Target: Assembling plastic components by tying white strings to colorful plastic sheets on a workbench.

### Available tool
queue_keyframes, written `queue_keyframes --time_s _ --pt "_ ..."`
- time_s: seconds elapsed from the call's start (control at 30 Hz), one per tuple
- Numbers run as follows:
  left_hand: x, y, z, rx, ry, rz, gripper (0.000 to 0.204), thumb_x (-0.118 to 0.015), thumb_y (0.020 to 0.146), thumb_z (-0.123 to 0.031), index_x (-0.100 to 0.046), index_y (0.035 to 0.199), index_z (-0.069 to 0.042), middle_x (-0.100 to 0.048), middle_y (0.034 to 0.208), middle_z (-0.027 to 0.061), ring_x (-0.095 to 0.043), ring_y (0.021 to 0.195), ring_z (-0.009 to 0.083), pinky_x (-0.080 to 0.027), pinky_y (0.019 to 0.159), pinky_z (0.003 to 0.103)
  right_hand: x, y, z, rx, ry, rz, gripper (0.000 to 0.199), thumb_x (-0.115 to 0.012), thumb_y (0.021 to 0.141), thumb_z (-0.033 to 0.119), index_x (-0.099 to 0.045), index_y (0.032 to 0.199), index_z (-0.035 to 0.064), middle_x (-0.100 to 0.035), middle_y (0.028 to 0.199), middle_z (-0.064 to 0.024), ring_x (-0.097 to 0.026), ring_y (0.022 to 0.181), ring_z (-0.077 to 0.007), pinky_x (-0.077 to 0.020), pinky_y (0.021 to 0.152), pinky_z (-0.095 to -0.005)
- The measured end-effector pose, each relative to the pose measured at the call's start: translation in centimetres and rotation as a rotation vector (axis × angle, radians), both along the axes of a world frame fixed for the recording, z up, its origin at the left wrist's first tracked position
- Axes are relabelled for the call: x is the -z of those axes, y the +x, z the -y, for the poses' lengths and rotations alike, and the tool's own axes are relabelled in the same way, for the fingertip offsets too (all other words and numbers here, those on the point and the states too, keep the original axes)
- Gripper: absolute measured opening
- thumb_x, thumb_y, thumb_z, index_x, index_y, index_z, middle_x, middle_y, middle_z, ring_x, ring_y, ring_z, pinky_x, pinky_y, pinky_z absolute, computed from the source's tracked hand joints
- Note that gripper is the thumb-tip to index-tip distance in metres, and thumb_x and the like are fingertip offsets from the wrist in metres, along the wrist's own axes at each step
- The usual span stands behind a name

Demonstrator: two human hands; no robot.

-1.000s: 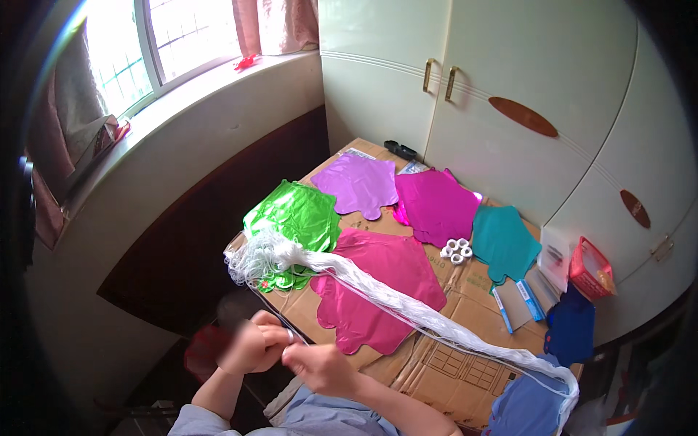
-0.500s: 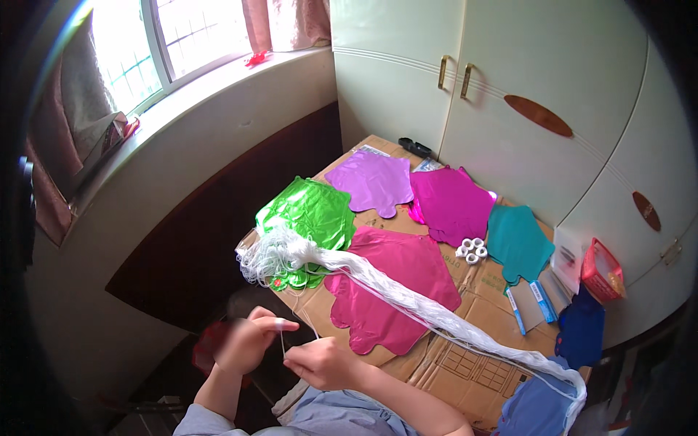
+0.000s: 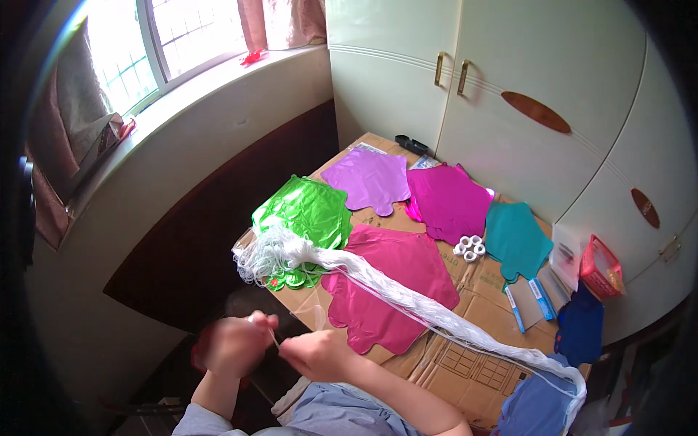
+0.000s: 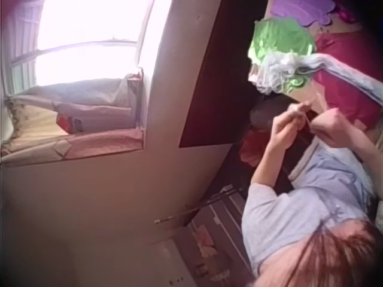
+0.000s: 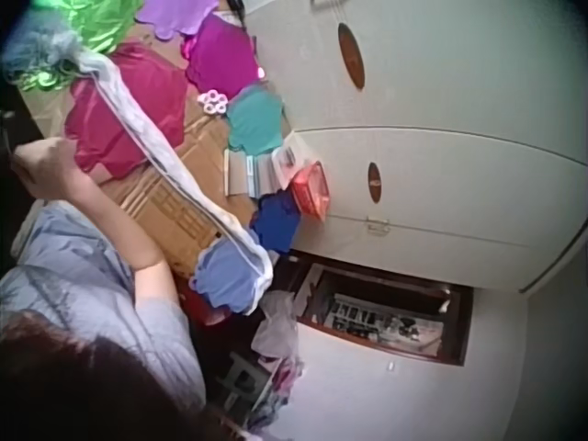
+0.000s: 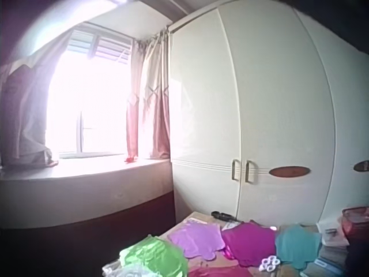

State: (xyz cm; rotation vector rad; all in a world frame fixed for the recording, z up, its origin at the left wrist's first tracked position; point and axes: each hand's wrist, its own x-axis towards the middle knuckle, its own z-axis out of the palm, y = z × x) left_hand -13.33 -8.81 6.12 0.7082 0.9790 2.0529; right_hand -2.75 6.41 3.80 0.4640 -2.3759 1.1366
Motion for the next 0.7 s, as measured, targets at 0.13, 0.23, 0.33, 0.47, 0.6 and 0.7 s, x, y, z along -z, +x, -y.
queue_keyframes --time_s 0.13,0.23,0.33,0.47,0.6,0.7 --pt "0.1 -3.0 0.6 0.232 -0.293 -0.987 0.018 -0.048 0.085 0.002 -0.063 0.095 0.005 -0.065 0.090 0.0128 -0.054 0.073 0.0169 -0.042 0.068 0.029 -1.2 -0.7 -0.6 0.162 -0.311 -0.062 0.004 -0.062 0.078 0.007 -0.059 0.078 0.0038 -0.058 0.065 -0.0094 -0.058 0.057 -0.0264 -0.0454 0.051 -0.0338" --pt "0.4 -1.4 0.4 0.080 -0.025 -0.429 0.020 -0.050 0.081 0.004 -0.063 0.095 0.004 -0.064 0.082 0.0072 -0.056 0.072 0.0192 -0.043 0.069 0.029 0.4 -2.1 -0.5 0.141 -0.055 -0.100 0.005 -0.060 0.082 0.011 -0.058 0.081 0.0064 -0.054 0.063 -0.0070 -0.057 0.061 -0.0237 -0.0430 0.063 -0.0350" --pt "-0.4 -2.5 -0.3 -0.176 -0.419 -1.095 0.019 -0.051 0.081 0.003 -0.064 0.094 -0.001 -0.066 0.086 0.0093 -0.055 0.071 0.0184 -0.043 0.071 0.026 0.7 -3.2 -0.6 0.096 -0.017 -0.126 0.002 -0.059 0.081 0.010 -0.058 0.080 0.0092 -0.056 0.066 -0.0051 -0.058 0.069 -0.0201 -0.0396 0.075 -0.0344" --pt "1.6 -3.8 0.2 0.061 -0.346 -0.661 0.014 -0.053 0.084 -0.002 -0.064 0.093 0.000 -0.065 0.088 0.0103 -0.053 0.069 0.0134 -0.042 0.068 0.024 2.2 -5.8 -2.9 0.086 0.081 -0.161 0.004 -0.061 0.077 0.006 -0.058 0.080 0.0076 -0.056 0.068 -0.0054 -0.057 0.069 -0.0235 -0.0418 0.073 -0.0353" --pt "3.5 -4.8 -1.2 -0.124 0.100 -0.059 0.021 -0.052 0.090 -0.012 -0.059 0.104 0.003 -0.063 0.099 0.0162 -0.053 0.076 0.0130 -0.042 0.069 0.025 4.4 -10.1 -4.6 0.060 0.059 -0.032 0.006 -0.057 0.076 0.005 -0.059 0.081 0.0068 -0.058 0.071 -0.0105 -0.059 0.073 -0.0292 -0.0461 0.066 -0.0372" --pt "1.4 -6.3 -2.0 -0.274 0.240 -0.036 0.019 -0.052 0.091 -0.012 -0.058 0.102 0.002 -0.063 0.097 0.0143 -0.056 0.082 0.0152 -0.043 0.069 0.026 6.5 -12.7 -6.7 0.125 0.080 0.016 0.006 -0.056 0.079 0.004 -0.059 0.084 0.0053 -0.059 0.076 -0.0119 -0.059 0.076 -0.0292 -0.0467 0.069 -0.0366"
